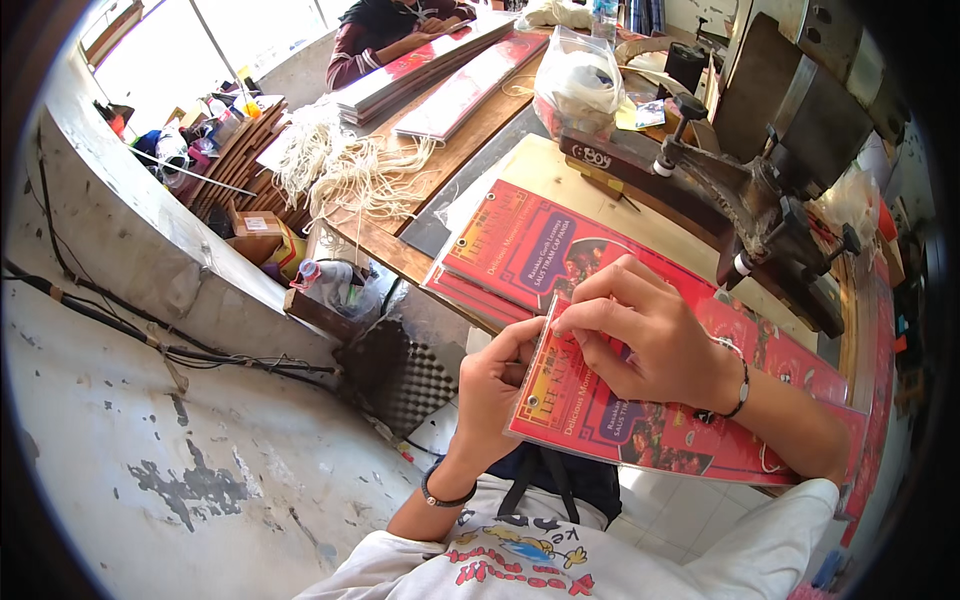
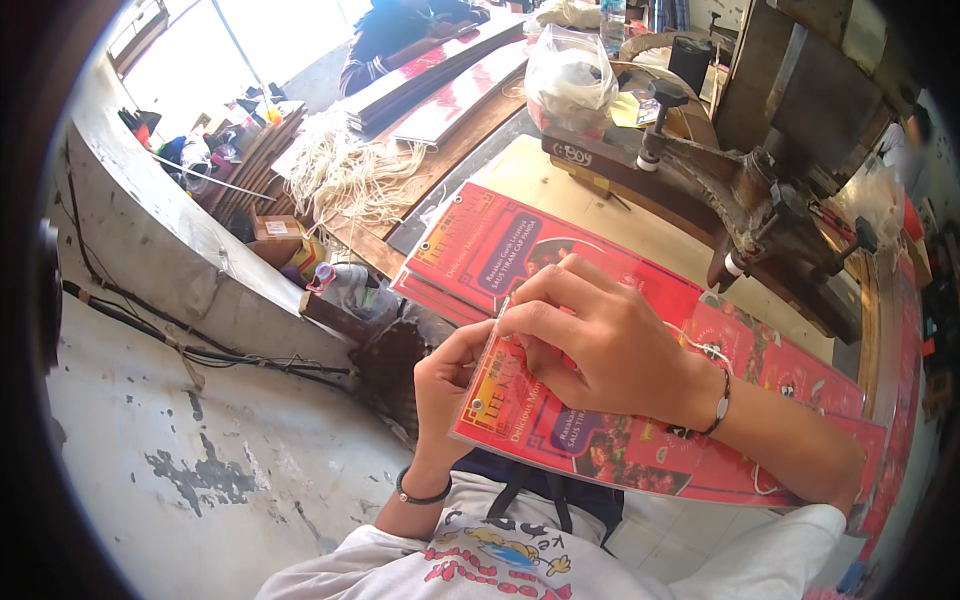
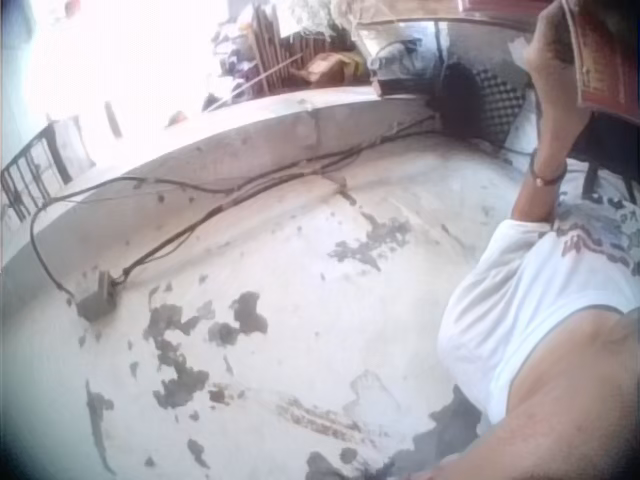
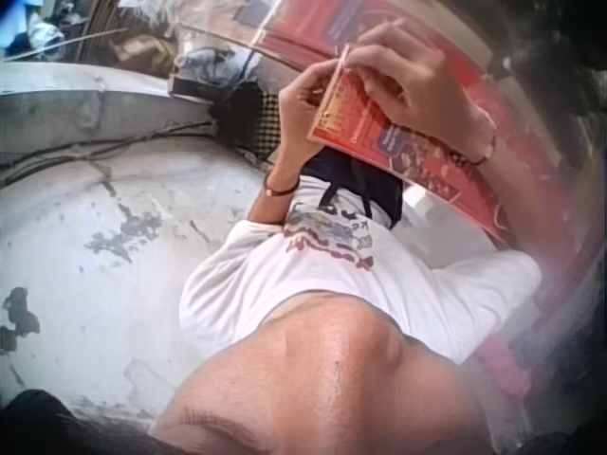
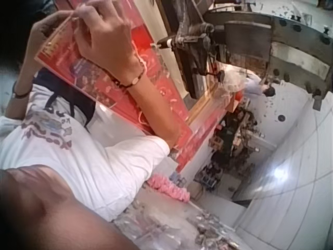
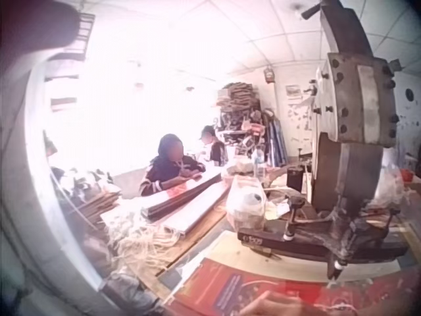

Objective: The person threads a white string through pre-punched holes in a red poster, ties the ends together, and repeats this process with each poster in a stack.

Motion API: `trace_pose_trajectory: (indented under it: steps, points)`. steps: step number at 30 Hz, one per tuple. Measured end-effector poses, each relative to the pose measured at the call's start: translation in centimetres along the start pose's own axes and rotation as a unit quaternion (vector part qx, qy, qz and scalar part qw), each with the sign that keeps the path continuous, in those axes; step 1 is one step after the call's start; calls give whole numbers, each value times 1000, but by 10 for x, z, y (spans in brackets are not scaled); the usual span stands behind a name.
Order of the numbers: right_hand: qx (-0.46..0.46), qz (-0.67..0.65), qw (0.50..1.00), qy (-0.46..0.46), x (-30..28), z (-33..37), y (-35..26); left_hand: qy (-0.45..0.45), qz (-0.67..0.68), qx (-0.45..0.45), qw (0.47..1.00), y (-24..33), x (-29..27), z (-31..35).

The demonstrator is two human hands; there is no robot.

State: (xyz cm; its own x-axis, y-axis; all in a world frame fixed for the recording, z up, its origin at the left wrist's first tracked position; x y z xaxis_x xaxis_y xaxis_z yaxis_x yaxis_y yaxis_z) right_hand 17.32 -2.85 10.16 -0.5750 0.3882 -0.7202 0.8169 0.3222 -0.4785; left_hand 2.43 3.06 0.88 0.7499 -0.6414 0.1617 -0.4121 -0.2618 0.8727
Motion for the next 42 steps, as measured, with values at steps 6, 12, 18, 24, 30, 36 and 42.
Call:
trace_pose_trajectory:
  steps: [6,12,18,24,30,36,42]
  points:
    - [-13,7,1000,-3,4,-1,-5,15,47,-12,999,-3,-1,5]
    - [-8,20,1000,-14,6,-1,-6,12,67,-27,997,-1,-1,8]
    - [-3,18,1000,-24,6,3,-4,10,41,-17,999,-3,-2,8]
    - [-18,33,998,-40,9,4,-1,19,4,17,1000,-7,0,9]
    - [-19,36,998,-42,9,3,-4,31,-31,48,998,-12,-2,8]
    - [-18,18,1000,-6,0,1,-9,32,-44,91,994,3,2,-2]
    - [27,-34,999,17,0,-1,-3,32,-94,102,990,3,0,-9]
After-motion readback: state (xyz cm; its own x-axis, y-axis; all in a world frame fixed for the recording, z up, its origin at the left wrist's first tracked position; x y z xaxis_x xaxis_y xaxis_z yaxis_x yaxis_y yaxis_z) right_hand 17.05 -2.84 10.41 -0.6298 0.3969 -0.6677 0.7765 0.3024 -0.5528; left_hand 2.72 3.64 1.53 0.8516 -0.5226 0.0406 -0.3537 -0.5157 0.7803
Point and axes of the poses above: each hand's wrist, its own z-axis away from the middle knuckle, its own x-axis out of the palm, y = z × x, the point moved 4 cm from there along -z, towards the middle knuckle, and after that the axes turned 15 degrees about x, right-handed, at the moved point
